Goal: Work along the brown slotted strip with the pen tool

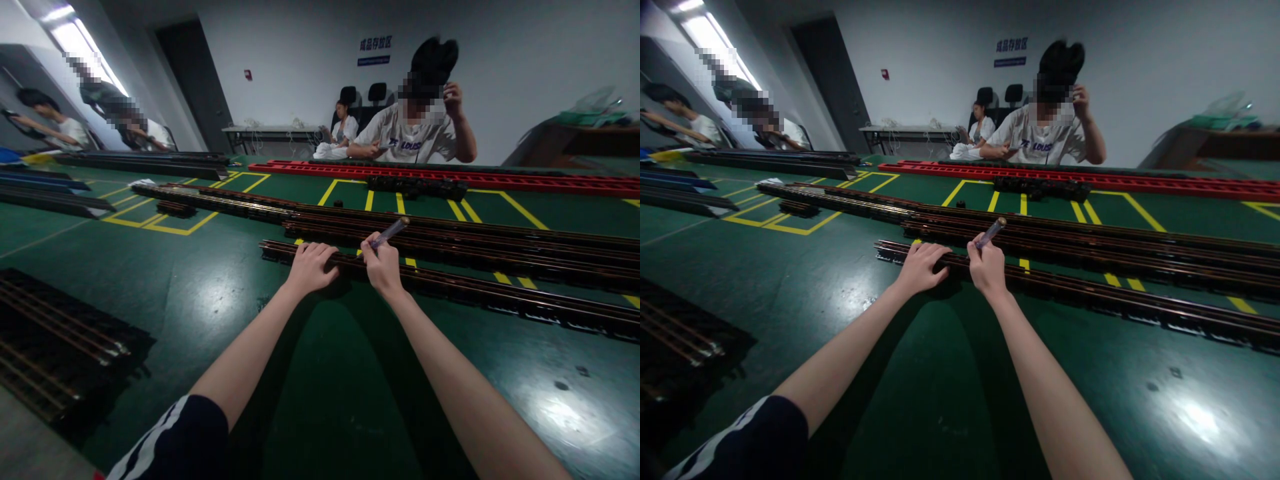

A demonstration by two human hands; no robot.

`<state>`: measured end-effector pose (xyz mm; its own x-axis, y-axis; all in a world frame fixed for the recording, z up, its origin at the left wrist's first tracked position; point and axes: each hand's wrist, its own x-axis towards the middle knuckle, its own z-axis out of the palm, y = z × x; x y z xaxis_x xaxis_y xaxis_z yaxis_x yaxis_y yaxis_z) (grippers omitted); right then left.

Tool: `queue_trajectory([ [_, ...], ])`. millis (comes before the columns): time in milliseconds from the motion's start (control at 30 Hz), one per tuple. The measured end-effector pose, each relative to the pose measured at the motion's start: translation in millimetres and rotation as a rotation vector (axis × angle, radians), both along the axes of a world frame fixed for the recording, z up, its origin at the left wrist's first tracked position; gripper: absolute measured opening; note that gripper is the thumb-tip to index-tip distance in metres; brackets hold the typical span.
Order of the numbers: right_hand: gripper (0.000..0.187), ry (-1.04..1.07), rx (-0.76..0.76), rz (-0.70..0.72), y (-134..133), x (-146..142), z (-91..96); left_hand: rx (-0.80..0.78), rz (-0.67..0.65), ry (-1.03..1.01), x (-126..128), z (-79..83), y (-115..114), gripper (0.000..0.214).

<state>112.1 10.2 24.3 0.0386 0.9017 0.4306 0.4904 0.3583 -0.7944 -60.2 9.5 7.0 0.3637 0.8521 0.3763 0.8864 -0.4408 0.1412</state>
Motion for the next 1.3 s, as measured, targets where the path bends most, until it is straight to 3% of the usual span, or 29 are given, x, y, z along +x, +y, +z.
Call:
queue_trajectory([
  [900,0.030,-0.001,0.018,0.048,3.4,1.9,-6.5,0.064,0.020,0.037,0.2,-5.5,3.0,0.034],
  [1300,0.020,-0.040,-0.008,0.002,4.7,-0.1,-6.9,0.037,0.019,0.062,0.5,-3.1,3.3,0.035],
])
